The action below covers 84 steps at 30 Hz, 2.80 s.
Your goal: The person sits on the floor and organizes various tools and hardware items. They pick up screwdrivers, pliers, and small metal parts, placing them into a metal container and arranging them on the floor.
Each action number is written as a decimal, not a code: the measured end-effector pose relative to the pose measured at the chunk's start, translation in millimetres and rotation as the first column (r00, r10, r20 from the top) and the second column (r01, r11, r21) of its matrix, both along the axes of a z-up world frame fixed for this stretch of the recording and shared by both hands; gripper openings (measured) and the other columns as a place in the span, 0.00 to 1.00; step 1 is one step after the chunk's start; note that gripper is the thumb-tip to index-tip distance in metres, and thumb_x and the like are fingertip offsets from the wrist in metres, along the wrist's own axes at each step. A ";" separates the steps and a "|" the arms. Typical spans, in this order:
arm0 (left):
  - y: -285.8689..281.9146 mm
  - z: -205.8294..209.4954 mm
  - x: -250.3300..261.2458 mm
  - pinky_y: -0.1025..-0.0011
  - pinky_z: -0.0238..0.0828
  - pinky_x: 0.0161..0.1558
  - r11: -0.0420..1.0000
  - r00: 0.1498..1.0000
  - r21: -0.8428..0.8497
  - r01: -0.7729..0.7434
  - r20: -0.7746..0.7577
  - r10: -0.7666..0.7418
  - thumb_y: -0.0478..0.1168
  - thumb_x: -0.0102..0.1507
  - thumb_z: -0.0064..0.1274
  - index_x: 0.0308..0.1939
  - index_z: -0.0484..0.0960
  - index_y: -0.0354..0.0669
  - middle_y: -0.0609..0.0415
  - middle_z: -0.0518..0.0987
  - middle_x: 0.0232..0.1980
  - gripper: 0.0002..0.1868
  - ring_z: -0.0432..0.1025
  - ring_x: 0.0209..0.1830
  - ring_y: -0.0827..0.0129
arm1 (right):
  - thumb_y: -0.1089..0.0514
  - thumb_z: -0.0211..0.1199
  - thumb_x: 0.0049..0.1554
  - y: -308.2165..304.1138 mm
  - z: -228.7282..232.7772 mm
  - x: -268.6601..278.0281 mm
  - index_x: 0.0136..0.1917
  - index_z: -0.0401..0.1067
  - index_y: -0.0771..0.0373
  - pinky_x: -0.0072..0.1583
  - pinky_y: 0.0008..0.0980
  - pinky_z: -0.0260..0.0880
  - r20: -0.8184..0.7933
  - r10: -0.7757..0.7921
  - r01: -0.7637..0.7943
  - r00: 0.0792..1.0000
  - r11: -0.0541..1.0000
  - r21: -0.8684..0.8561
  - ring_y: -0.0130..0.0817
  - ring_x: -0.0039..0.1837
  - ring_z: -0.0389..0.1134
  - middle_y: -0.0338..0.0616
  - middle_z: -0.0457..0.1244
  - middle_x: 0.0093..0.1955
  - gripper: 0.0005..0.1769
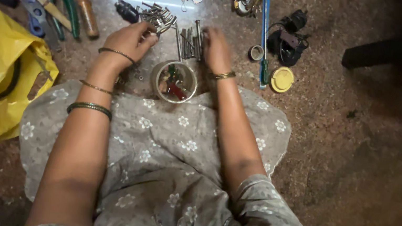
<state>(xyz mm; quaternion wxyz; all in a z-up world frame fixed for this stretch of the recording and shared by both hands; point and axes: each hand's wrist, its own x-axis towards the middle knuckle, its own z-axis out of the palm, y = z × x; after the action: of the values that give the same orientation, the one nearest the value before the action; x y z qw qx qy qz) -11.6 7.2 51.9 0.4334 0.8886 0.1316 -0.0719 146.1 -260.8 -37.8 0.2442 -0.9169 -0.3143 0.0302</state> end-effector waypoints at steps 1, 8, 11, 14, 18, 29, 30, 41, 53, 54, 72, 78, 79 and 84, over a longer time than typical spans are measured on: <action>-1.0 1.6 0.4 0.56 0.71 0.50 1.000 1.000 -0.022 0.006 0.019 -0.006 0.53 0.69 0.50 0.58 0.78 0.44 0.44 0.83 0.53 0.21 0.77 0.50 0.49 | 0.67 0.56 0.55 4.0 -1.9 0.1 0.63 0.72 0.62 0.60 0.48 0.69 0.046 0.066 -0.066 0.997 0.998 0.014 0.61 0.61 0.66 0.60 0.64 0.60 0.23; -3.2 9.3 1.2 0.57 0.71 0.49 0.996 0.997 -0.052 0.077 0.018 -0.076 0.51 0.68 0.50 0.58 0.78 0.45 0.44 0.82 0.53 0.20 0.76 0.51 0.50 | 0.65 0.55 0.55 30.8 -10.3 -12.3 0.63 0.72 0.57 0.58 0.47 0.68 0.093 0.064 -0.053 0.994 0.993 -0.109 0.56 0.60 0.66 0.55 0.64 0.60 0.22; -5.3 10.3 1.4 0.57 0.71 0.50 0.995 0.995 -0.042 0.096 0.044 -0.094 0.50 0.69 0.50 0.59 0.78 0.44 0.43 0.81 0.55 0.19 0.76 0.51 0.49 | 0.65 0.55 0.56 31.9 -12.5 -9.4 0.61 0.71 0.59 0.55 0.48 0.69 0.086 0.017 -0.010 0.996 0.997 -0.082 0.55 0.56 0.68 0.52 0.65 0.57 0.19; -3.6 12.7 1.0 0.57 0.71 0.50 0.993 0.994 -0.045 0.106 0.035 -0.104 0.50 0.69 0.50 0.59 0.77 0.44 0.43 0.81 0.54 0.19 0.76 0.52 0.50 | 0.64 0.56 0.58 33.0 -14.8 -6.3 0.56 0.72 0.59 0.50 0.50 0.69 0.059 -0.050 0.052 0.997 0.998 -0.036 0.56 0.51 0.69 0.52 0.66 0.53 0.13; -3.3 12.0 -0.1 0.58 0.71 0.50 0.992 0.991 -0.056 0.117 0.072 -0.113 0.48 0.69 0.50 0.59 0.77 0.44 0.43 0.82 0.53 0.19 0.76 0.52 0.50 | 0.61 0.61 0.56 32.5 -19.0 -5.0 0.52 0.70 0.60 0.49 0.51 0.69 0.085 -0.101 0.100 0.991 0.995 0.009 0.58 0.50 0.68 0.52 0.66 0.49 0.09; -2.3 3.8 0.7 0.58 0.72 0.48 0.990 0.992 -0.075 0.119 0.041 -0.116 0.47 0.68 0.50 0.59 0.77 0.44 0.45 0.83 0.50 0.18 0.77 0.48 0.51 | 0.60 0.68 0.52 33.2 -22.6 0.9 0.46 0.73 0.63 0.50 0.49 0.70 -0.057 -0.152 0.157 0.987 0.981 0.109 0.56 0.49 0.70 0.54 0.68 0.45 0.09; -2.4 3.3 0.7 0.58 0.71 0.48 0.991 0.993 -0.069 0.119 0.037 -0.116 0.47 0.68 0.50 0.59 0.77 0.44 0.45 0.83 0.50 0.18 0.77 0.49 0.51 | 0.60 0.68 0.52 33.2 -24.5 0.8 0.45 0.74 0.63 0.50 0.49 0.70 -0.025 -0.149 0.151 0.988 0.982 0.114 0.56 0.49 0.70 0.55 0.69 0.45 0.08; -2.8 6.5 -0.8 0.59 0.72 0.49 0.986 0.994 -0.124 0.109 0.042 -0.105 0.47 0.68 0.50 0.59 0.77 0.43 0.45 0.83 0.50 0.19 0.78 0.48 0.52 | 0.61 0.66 0.52 29.7 -13.7 13.0 0.45 0.77 0.62 0.49 0.37 0.73 -0.070 -0.214 0.225 0.974 0.914 0.337 0.43 0.45 0.73 0.50 0.70 0.43 0.06; -0.5 -0.8 -0.9 0.58 0.72 0.50 0.987 0.987 -0.088 0.133 0.103 -0.123 0.48 0.69 0.52 0.58 0.78 0.41 0.42 0.82 0.53 0.19 0.77 0.50 0.49 | 0.63 0.60 0.64 -25.3 184.9 -67.6 0.58 0.69 0.64 0.50 0.27 0.73 -0.455 0.140 0.257 0.879 0.666 0.700 0.25 0.48 0.68 0.39 0.66 0.49 0.09; -0.4 -1.1 0.5 0.58 0.71 0.50 0.987 0.982 -0.077 0.145 0.134 -0.134 0.48 0.69 0.52 0.58 0.78 0.41 0.42 0.81 0.53 0.19 0.76 0.51 0.49 | 0.63 0.60 0.63 -25.6 196.6 -78.4 0.57 0.69 0.64 0.50 0.27 0.74 -0.472 0.175 0.238 0.864 0.683 0.691 0.25 0.48 0.69 0.40 0.66 0.49 0.08; 0.3 -7.5 0.1 0.57 0.71 0.51 0.988 0.988 -0.078 0.133 0.093 -0.125 0.47 0.70 0.49 0.57 0.79 0.43 0.43 0.82 0.53 0.16 0.76 0.52 0.48 | 0.56 0.64 0.60 11.6 208.3 -98.1 0.56 0.69 0.59 0.52 0.44 0.68 0.032 0.441 -0.442 0.897 0.895 0.063 0.47 0.53 0.65 0.47 0.59 0.49 0.12; 5.5 -18.9 -1.1 0.51 0.69 0.51 0.974 0.983 0.202 0.102 -0.173 -0.067 0.53 0.68 0.51 0.54 0.82 0.46 0.41 0.82 0.52 0.19 0.75 0.52 0.43 | 0.57 0.66 0.57 8.7 203.6 -93.8 0.58 0.72 0.57 0.52 0.43 0.68 0.050 0.443 -0.445 0.895 0.895 0.043 0.47 0.53 0.65 0.46 0.60 0.50 0.15; 5.1 -21.2 -1.2 0.52 0.69 0.52 0.977 0.978 0.175 0.119 -0.193 -0.084 0.53 0.68 0.50 0.54 0.82 0.46 0.41 0.82 0.52 0.19 0.75 0.52 0.44 | 0.58 0.66 0.57 8.4 203.8 -93.4 0.59 0.72 0.56 0.53 0.43 0.68 0.059 0.449 -0.452 0.891 0.891 0.045 0.47 0.54 0.65 0.46 0.60 0.49 0.16; 5.3 -26.8 -1.3 0.54 0.71 0.52 0.989 0.978 0.057 0.136 -0.166 -0.125 0.54 0.67 0.50 0.53 0.81 0.44 0.41 0.82 0.51 0.20 0.76 0.51 0.46 | 0.59 0.66 0.57 8.1 205.4 -93.6 0.59 0.73 0.57 0.53 0.43 0.68 0.022 0.441 -0.442 0.897 0.896 0.046 0.48 0.53 0.65 0.46 0.60 0.49 0.16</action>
<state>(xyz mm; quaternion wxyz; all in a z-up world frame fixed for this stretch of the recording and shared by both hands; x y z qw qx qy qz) -13.0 12.5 25.1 0.3852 0.9008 0.1102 -0.1676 52.5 -252.7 167.6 0.2521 -0.8155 -0.5159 0.0719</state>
